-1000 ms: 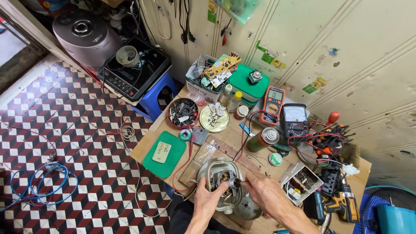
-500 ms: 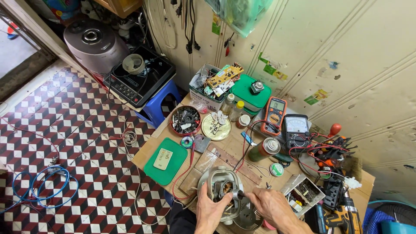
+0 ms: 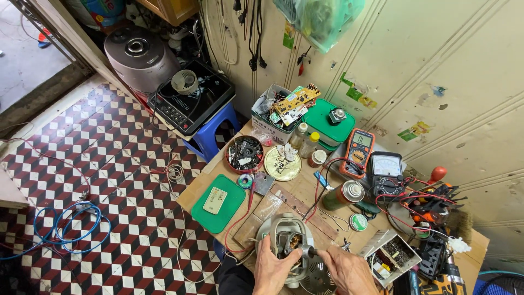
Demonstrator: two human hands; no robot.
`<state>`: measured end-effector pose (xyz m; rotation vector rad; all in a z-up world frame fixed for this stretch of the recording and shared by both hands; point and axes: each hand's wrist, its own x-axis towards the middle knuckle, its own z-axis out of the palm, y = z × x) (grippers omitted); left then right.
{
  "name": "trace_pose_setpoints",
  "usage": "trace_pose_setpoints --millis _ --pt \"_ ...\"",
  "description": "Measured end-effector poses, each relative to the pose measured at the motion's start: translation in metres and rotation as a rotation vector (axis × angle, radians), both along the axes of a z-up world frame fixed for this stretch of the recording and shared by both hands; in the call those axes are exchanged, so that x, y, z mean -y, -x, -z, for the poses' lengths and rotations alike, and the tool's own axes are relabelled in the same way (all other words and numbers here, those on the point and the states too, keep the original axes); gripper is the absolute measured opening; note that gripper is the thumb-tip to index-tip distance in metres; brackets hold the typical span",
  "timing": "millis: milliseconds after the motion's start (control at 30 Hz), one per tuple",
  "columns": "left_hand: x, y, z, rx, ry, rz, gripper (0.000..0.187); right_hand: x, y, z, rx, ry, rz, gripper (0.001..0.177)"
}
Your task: The recorder is repairing an electric motor and testing components on a cluttered workbench.
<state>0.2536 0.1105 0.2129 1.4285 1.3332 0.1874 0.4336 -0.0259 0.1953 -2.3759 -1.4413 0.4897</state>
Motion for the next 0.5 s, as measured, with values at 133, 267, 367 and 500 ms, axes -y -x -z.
trace_pose_setpoints --millis 133,267,367,500 --pt "-0.001 0.0 -0.015 0.015 -0.012 -0.01 0.095 0.0 -0.003 0.002 -0.042 0.13 0.108 0.033" --pt "0.001 0.004 -0.013 0.063 -0.069 -0.024 0.096 -0.01 0.01 -0.054 -0.206 0.134 0.138 0.036" --pt "0.001 0.005 -0.013 0.092 -0.113 -0.033 0.102 -0.022 0.022 -0.094 -0.355 0.256 0.195 0.035" --pt "-0.002 0.007 -0.023 0.126 -0.098 -0.015 0.095 -0.011 0.025 -0.065 -0.194 0.133 0.134 0.034"
